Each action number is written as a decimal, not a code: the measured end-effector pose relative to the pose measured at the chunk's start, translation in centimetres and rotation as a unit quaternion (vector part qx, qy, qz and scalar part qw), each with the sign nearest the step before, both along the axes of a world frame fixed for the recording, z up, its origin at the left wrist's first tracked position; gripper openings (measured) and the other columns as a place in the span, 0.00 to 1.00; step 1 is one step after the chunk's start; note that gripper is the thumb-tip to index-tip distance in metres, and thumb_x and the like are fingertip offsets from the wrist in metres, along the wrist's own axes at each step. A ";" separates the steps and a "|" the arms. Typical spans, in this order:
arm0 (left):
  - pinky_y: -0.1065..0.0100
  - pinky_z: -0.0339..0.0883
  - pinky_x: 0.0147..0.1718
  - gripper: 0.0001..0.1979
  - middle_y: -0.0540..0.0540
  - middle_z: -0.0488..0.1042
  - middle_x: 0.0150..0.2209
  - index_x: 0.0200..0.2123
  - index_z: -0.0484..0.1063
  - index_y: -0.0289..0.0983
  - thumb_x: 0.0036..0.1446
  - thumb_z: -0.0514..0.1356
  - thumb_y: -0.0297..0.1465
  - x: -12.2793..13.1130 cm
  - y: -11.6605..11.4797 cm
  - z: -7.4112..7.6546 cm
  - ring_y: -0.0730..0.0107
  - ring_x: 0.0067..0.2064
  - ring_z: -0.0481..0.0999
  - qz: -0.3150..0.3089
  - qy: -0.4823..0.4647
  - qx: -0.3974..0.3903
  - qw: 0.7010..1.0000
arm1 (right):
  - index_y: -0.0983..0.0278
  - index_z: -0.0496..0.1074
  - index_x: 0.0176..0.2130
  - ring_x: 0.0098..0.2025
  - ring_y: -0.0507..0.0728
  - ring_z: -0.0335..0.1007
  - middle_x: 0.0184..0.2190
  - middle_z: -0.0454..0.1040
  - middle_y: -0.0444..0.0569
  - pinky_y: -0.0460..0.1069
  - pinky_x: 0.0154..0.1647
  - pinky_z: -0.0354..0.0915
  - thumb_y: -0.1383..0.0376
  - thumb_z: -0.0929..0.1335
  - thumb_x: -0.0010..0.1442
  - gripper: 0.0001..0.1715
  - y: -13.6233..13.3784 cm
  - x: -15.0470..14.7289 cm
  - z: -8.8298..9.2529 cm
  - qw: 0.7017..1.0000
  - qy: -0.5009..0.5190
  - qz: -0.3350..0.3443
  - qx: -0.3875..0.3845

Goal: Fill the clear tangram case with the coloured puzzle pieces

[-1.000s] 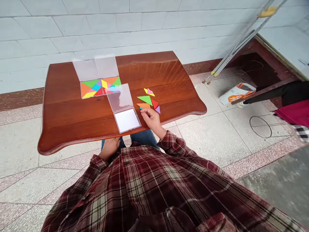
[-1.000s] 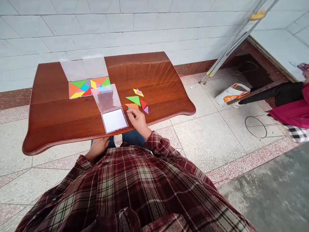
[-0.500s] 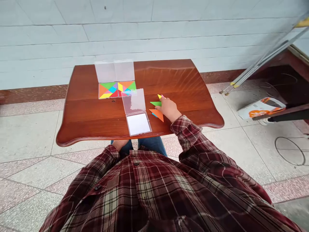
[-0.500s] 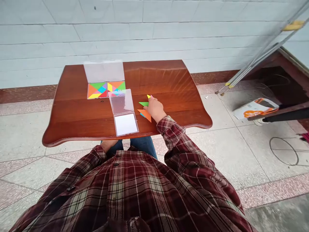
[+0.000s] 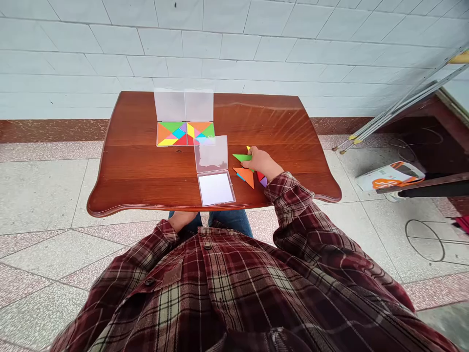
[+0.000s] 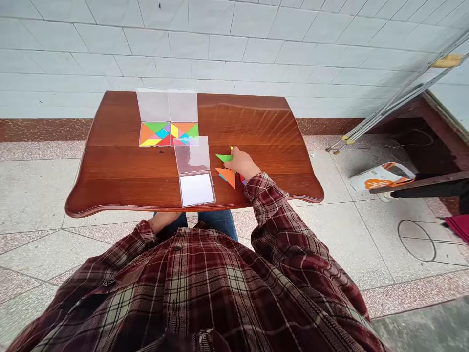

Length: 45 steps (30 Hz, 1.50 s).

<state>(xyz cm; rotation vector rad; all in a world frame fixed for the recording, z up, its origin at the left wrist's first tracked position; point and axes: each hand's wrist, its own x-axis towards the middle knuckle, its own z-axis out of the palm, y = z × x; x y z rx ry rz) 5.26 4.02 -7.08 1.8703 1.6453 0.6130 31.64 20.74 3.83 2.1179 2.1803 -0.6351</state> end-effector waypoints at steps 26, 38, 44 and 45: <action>0.68 0.72 0.43 0.14 0.46 0.75 0.39 0.48 0.66 0.36 0.58 0.54 0.30 1.2 9.4 4.4 0.75 0.37 0.76 0.194 -0.280 0.117 0.933 | 0.64 0.65 0.56 0.45 0.61 0.71 0.48 0.69 0.56 0.51 0.44 0.62 0.65 0.71 0.56 0.28 -9.3 -4.5 0.0 0.934 0.043 0.352 0.033; 0.69 0.71 0.41 0.14 0.48 0.75 0.34 0.46 0.69 0.35 0.56 0.53 0.27 1.5 9.0 4.3 0.75 0.35 0.75 0.206 -0.254 0.105 0.939 | 0.62 0.66 0.56 0.44 0.61 0.73 0.47 0.70 0.55 0.50 0.43 0.63 0.67 0.72 0.56 0.29 -9.1 -5.2 0.4 0.941 0.028 0.338 0.002; 0.71 0.71 0.38 0.14 0.49 0.75 0.34 0.46 0.69 0.35 0.56 0.53 0.25 1.5 9.4 3.8 0.77 0.33 0.74 0.197 -0.268 0.112 0.936 | 0.62 0.65 0.57 0.43 0.61 0.73 0.47 0.70 0.56 0.50 0.42 0.62 0.66 0.72 0.56 0.30 -9.1 -5.4 0.5 0.942 0.007 0.335 -0.018; 0.72 0.71 0.38 0.14 0.49 0.75 0.34 0.46 0.69 0.35 0.56 0.54 0.25 1.4 9.5 3.6 0.77 0.34 0.74 0.198 -0.273 0.116 0.934 | 0.61 0.65 0.57 0.43 0.61 0.72 0.47 0.70 0.56 0.50 0.41 0.62 0.66 0.72 0.56 0.30 -9.1 -5.3 0.5 0.941 0.006 0.336 -0.022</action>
